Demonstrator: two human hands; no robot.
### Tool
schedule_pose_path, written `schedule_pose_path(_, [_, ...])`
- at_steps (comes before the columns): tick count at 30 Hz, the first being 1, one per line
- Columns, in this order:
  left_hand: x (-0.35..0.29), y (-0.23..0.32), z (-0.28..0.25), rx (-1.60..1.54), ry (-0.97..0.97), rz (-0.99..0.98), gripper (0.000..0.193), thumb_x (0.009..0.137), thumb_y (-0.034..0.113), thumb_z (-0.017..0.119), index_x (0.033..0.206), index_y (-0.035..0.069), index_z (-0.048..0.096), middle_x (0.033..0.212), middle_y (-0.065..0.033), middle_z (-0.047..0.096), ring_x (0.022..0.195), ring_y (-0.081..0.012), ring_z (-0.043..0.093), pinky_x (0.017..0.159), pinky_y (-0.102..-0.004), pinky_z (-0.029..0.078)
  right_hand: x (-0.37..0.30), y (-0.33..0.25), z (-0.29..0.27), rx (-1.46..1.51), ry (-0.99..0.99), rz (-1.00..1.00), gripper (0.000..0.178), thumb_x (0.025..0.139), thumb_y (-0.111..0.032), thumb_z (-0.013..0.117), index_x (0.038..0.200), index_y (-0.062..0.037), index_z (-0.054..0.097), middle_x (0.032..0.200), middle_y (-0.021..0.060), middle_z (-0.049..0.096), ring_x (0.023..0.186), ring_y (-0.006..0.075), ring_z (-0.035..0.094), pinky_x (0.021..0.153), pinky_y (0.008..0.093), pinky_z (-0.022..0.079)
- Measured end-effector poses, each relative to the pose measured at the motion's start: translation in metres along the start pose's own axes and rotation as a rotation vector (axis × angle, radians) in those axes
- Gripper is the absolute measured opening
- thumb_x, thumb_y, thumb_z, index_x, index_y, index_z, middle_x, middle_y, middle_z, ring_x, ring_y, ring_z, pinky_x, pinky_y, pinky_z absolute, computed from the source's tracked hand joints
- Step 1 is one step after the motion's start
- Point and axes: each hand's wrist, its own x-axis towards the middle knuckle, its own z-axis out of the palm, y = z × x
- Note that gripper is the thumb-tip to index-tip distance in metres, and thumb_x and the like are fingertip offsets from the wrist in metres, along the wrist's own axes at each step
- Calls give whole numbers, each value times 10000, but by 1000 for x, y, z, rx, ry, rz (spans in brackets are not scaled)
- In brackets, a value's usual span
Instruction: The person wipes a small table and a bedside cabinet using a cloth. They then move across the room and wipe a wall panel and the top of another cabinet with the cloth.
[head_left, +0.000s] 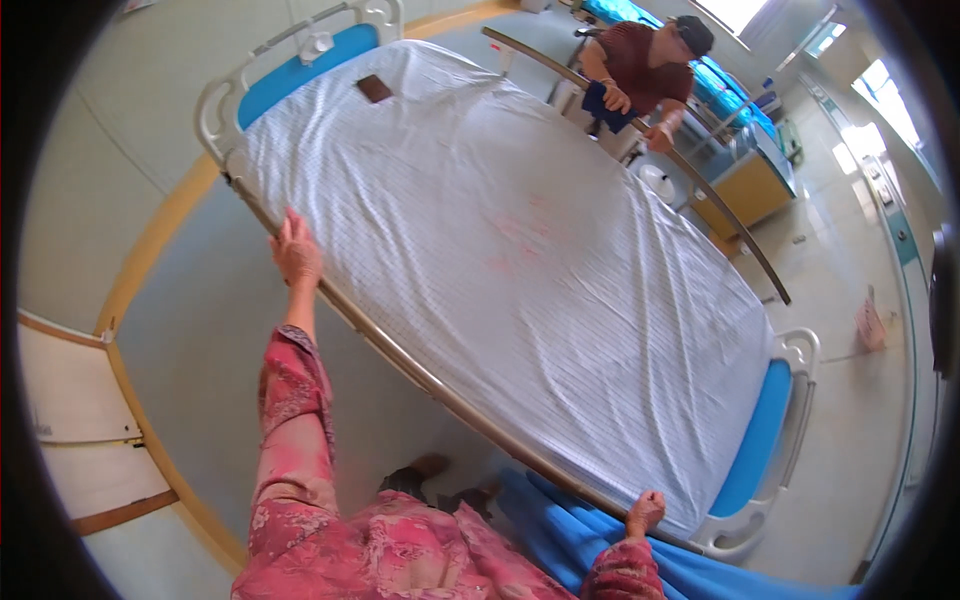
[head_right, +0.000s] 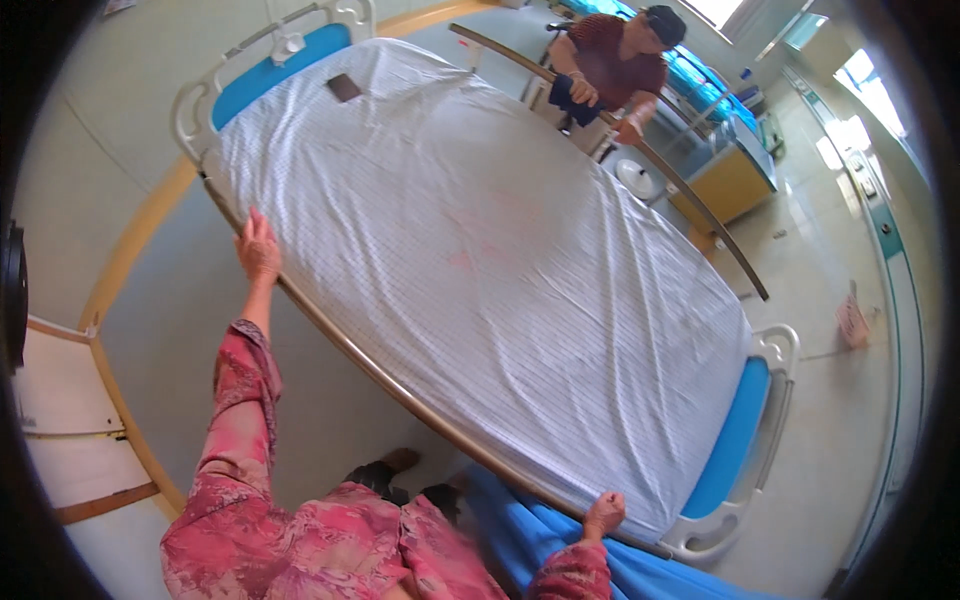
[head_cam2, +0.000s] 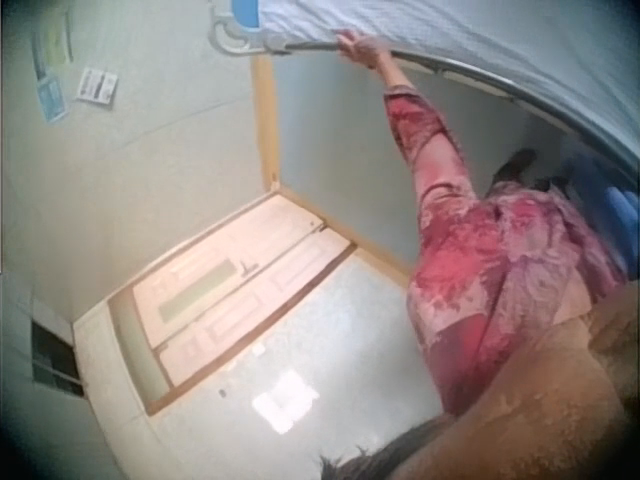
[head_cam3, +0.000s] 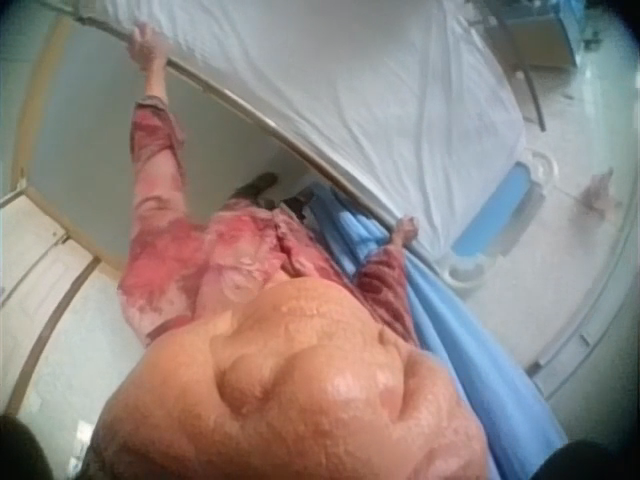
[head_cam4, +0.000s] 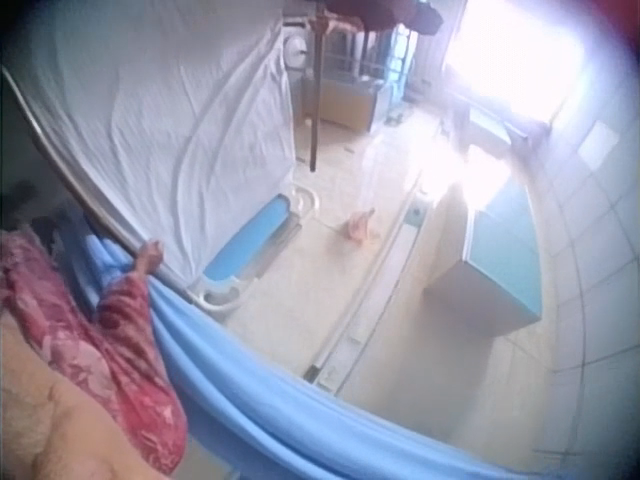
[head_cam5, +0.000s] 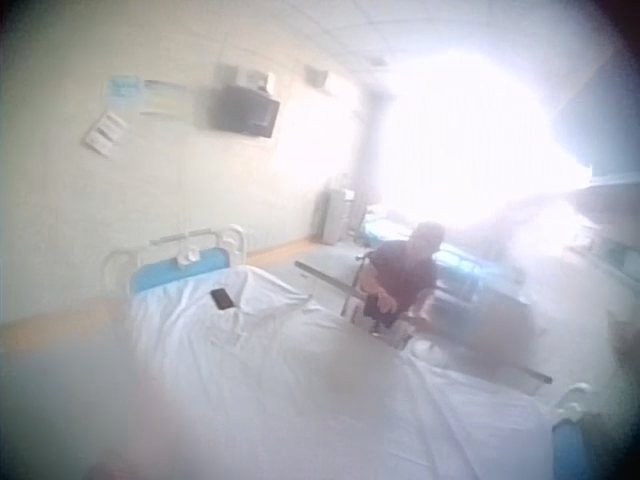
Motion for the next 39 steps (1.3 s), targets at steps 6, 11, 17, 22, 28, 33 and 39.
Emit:
schedule_pose_path(6, [-15,-1,-5,66,-52,132,171,859,173,481,921,126,633,964,-86,648,985,-292,571,912,-469,360,0,-13,-11,-10,-1,46,194,808,-184,536,693,-35,580,720,208,616,656,394,592,594,481,456])
schedule_pose_path(11, [-64,32,-16,112,50,248,169,815,233,525,819,106,636,829,-81,640,844,-294,569,869,-461,362,-2,-16,-16,-15,8,78,184,816,-192,551,707,-50,592,725,197,631,667,391,610,594,487,474])
schedule_pose_path(17, [-139,61,-57,-89,66,338,205,770,286,550,769,110,655,741,-98,637,972,-316,486,846,-489,359,-8,-18,-9,-47,-40,30,235,841,-240,505,720,-60,597,735,201,634,678,409,608,604,507,471])
schedule_pose_path(22, [-225,147,-126,-159,-147,625,251,801,292,532,690,101,651,752,-120,644,824,-342,569,887,-518,350,-4,-17,-12,-18,24,87,235,837,-259,516,725,-68,595,753,193,646,698,401,622,619,510,492])
schedule_pose_path(28, [-349,233,-184,-403,-269,906,139,794,201,516,747,119,618,779,-58,589,727,-262,560,625,-434,378,-2,-25,-23,-22,-36,115,221,834,-239,519,756,-56,615,803,201,658,736,396,638,652,490,515])
schedule_pose_path(33, [-439,285,-214,-808,-444,927,288,769,127,539,1036,65,628,1021,-95,600,940,-292,581,821,-444,431,-4,-28,-29,-2,-37,137,219,844,-224,512,765,-51,619,810,204,661,743,392,643,662,483,521])
schedule_pose_path(39, [-453,299,-219,-914,-597,1041,226,785,117,582,1008,83,576,954,-96,577,908,-295,584,792,-437,466,-7,-29,-28,19,-20,130,221,851,-228,510,767,-57,622,806,208,661,742,378,651,657,478,526])
